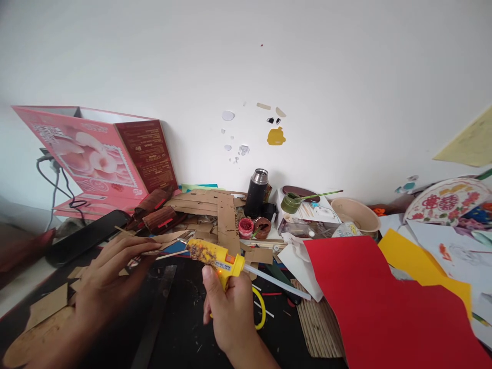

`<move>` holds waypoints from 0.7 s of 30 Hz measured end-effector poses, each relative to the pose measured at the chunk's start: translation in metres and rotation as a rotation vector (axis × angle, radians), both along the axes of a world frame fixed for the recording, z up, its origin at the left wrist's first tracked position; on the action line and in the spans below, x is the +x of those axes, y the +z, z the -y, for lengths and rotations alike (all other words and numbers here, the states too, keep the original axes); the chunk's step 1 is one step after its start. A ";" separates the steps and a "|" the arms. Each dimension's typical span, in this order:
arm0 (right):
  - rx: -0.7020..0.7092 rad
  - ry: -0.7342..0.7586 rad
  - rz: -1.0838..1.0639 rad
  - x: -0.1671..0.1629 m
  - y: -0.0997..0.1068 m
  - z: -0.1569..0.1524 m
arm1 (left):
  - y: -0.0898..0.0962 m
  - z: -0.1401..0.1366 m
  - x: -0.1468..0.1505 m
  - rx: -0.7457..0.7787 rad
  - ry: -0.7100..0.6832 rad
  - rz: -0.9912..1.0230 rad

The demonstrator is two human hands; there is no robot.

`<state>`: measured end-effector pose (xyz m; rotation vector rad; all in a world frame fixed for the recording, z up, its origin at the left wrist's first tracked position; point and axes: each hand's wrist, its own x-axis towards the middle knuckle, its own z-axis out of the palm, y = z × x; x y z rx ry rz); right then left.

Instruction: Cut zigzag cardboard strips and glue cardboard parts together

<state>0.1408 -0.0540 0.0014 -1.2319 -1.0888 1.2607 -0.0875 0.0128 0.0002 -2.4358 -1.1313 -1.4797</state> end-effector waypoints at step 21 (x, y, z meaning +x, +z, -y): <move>-0.068 0.056 -0.196 -0.002 0.003 -0.002 | 0.004 0.007 0.001 -0.335 -0.027 0.155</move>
